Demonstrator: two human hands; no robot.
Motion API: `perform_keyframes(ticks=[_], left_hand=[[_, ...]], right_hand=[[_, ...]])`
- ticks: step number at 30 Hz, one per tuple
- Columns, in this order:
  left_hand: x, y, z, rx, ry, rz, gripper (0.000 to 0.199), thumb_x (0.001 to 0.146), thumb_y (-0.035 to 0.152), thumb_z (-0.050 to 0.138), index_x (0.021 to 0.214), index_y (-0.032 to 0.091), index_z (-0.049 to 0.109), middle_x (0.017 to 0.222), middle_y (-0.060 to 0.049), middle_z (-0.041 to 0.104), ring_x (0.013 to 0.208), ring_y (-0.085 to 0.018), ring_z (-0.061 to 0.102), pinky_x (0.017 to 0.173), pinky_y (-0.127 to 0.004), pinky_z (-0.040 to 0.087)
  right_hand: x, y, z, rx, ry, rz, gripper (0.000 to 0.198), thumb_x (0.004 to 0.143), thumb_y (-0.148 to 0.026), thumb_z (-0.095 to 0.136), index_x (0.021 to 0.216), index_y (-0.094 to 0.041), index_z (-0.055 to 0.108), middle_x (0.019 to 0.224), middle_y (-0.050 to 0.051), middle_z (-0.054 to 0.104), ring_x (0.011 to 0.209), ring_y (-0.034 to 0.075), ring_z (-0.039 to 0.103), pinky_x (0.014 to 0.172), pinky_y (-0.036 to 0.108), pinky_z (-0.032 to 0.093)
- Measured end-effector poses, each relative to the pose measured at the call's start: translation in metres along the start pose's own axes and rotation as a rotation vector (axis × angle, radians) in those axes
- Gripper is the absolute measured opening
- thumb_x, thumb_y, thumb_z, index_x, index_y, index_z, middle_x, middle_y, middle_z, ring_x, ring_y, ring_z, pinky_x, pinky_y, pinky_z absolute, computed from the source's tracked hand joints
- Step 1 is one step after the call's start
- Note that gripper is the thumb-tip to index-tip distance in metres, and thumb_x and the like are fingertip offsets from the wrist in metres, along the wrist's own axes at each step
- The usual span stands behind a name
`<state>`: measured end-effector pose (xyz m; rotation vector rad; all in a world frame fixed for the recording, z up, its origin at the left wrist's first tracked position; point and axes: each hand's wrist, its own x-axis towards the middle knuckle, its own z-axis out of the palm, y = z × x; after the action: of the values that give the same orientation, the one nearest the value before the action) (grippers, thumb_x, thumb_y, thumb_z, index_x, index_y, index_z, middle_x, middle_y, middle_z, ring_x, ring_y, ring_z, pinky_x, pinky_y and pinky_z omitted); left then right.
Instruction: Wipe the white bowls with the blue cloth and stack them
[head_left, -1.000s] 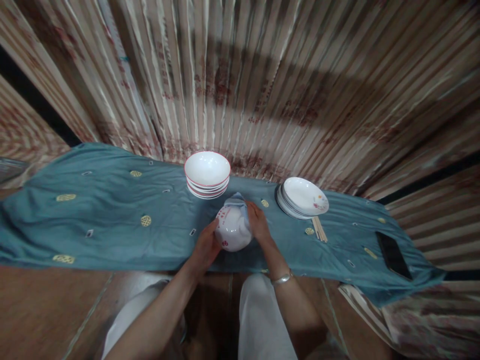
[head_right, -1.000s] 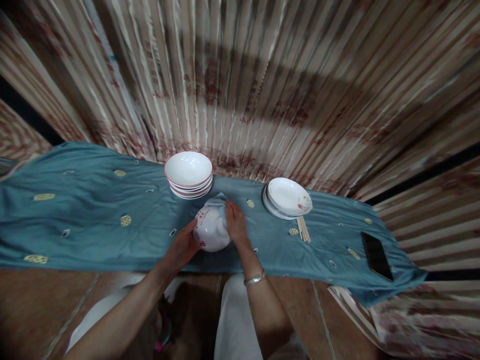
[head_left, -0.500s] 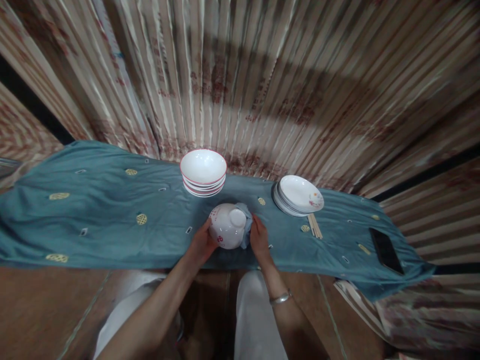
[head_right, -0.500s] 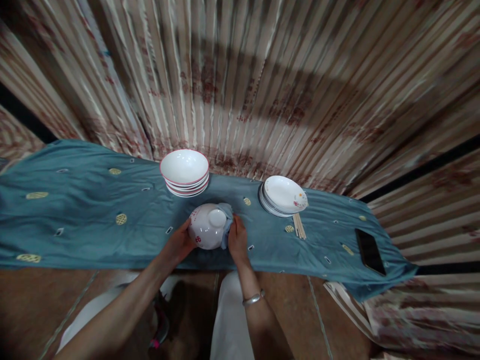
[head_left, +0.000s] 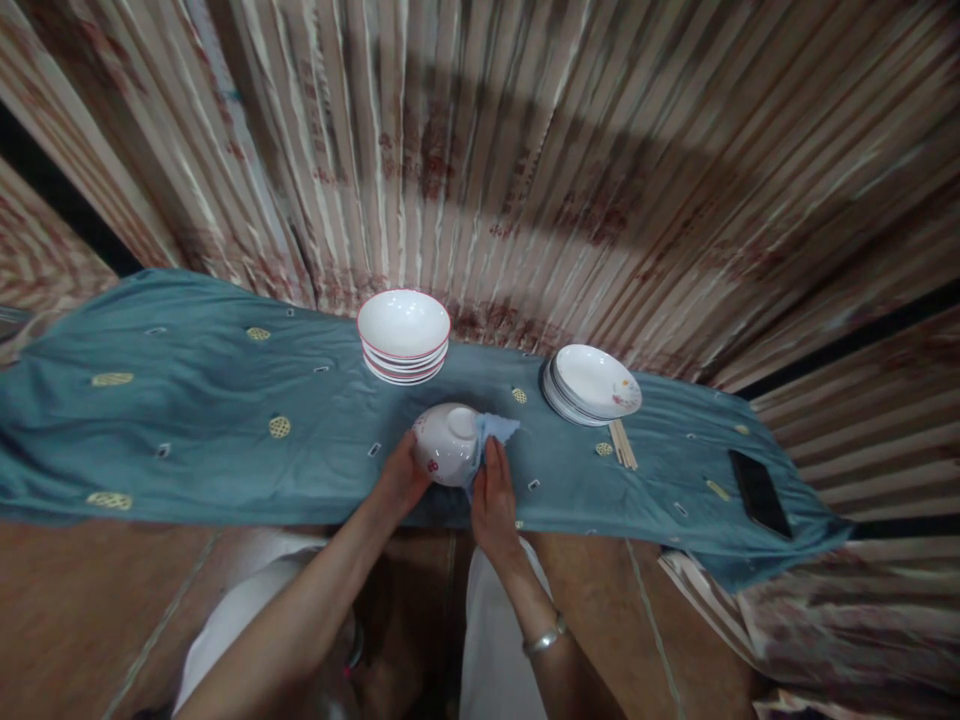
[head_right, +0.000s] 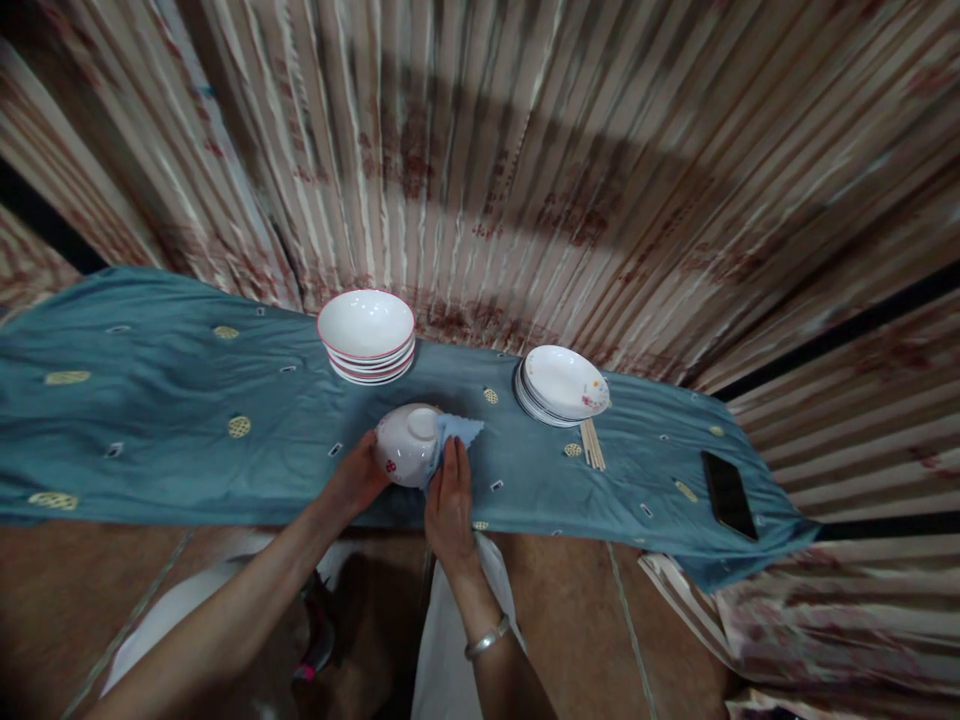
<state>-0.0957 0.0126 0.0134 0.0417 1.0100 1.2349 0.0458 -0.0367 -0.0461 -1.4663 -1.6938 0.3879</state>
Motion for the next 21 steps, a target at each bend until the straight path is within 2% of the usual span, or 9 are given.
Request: perform_keyframes(ticks=[5, 11, 15, 18, 21], left_hand=[[-0.005, 0.002, 0.004, -0.034, -0.032, -0.013, 0.038, 0.100, 0.028, 0.030, 0.098, 0.018, 0.067, 0.092, -0.008, 0.077, 0.110, -0.024, 0.066, 0.091, -0.032, 0.053], [-0.008, 0.003, 0.006, -0.087, -0.054, -0.038, 0.044, 0.101, 0.030, 0.026, 0.105, 0.016, 0.068, 0.093, -0.009, 0.077, 0.109, -0.026, 0.066, 0.095, -0.035, 0.051], [-0.007, 0.002, 0.004, -0.123, -0.084, -0.042, 0.045, 0.101, 0.030, 0.026, 0.113, 0.016, 0.067, 0.096, -0.010, 0.077, 0.108, -0.026, 0.067, 0.095, -0.035, 0.050], [-0.006, 0.002, 0.004, -0.137, -0.078, -0.044, 0.047, 0.101, 0.033, 0.025, 0.116, 0.015, 0.065, 0.094, -0.011, 0.077, 0.105, -0.026, 0.068, 0.095, -0.036, 0.050], [-0.003, 0.001, 0.002, -0.137, -0.100, -0.058, 0.050, 0.102, 0.035, 0.023, 0.114, 0.014, 0.067, 0.092, -0.012, 0.076, 0.102, -0.025, 0.069, 0.092, -0.035, 0.052]], right_hand=[[-0.014, -0.005, 0.005, -0.058, -0.014, -0.061, 0.057, 0.103, -0.025, 0.030, 0.158, -0.017, 0.018, 0.162, 0.018, 0.024, 0.150, 0.028, 0.023, 0.115, 0.060, 0.034], [-0.026, -0.005, 0.010, -0.168, -0.015, -0.148, 0.063, 0.100, -0.017, 0.032, 0.159, -0.020, 0.010, 0.165, 0.016, 0.014, 0.151, 0.032, 0.019, 0.113, 0.062, 0.037], [-0.029, -0.003, 0.010, -0.263, -0.017, -0.267, 0.067, 0.096, -0.008, 0.035, 0.158, -0.022, 0.016, 0.165, 0.014, 0.015, 0.150, 0.034, 0.022, 0.111, 0.060, 0.040], [-0.028, -0.005, 0.009, -0.349, -0.028, -0.362, 0.070, 0.091, -0.001, 0.036, 0.157, -0.021, 0.022, 0.163, 0.015, 0.022, 0.151, 0.032, 0.022, 0.113, 0.056, 0.040], [-0.022, -0.009, 0.007, -0.404, -0.080, -0.432, 0.065, 0.090, -0.001, 0.037, 0.153, -0.017, 0.035, 0.160, 0.015, 0.031, 0.152, 0.030, 0.017, 0.115, 0.052, 0.038]])
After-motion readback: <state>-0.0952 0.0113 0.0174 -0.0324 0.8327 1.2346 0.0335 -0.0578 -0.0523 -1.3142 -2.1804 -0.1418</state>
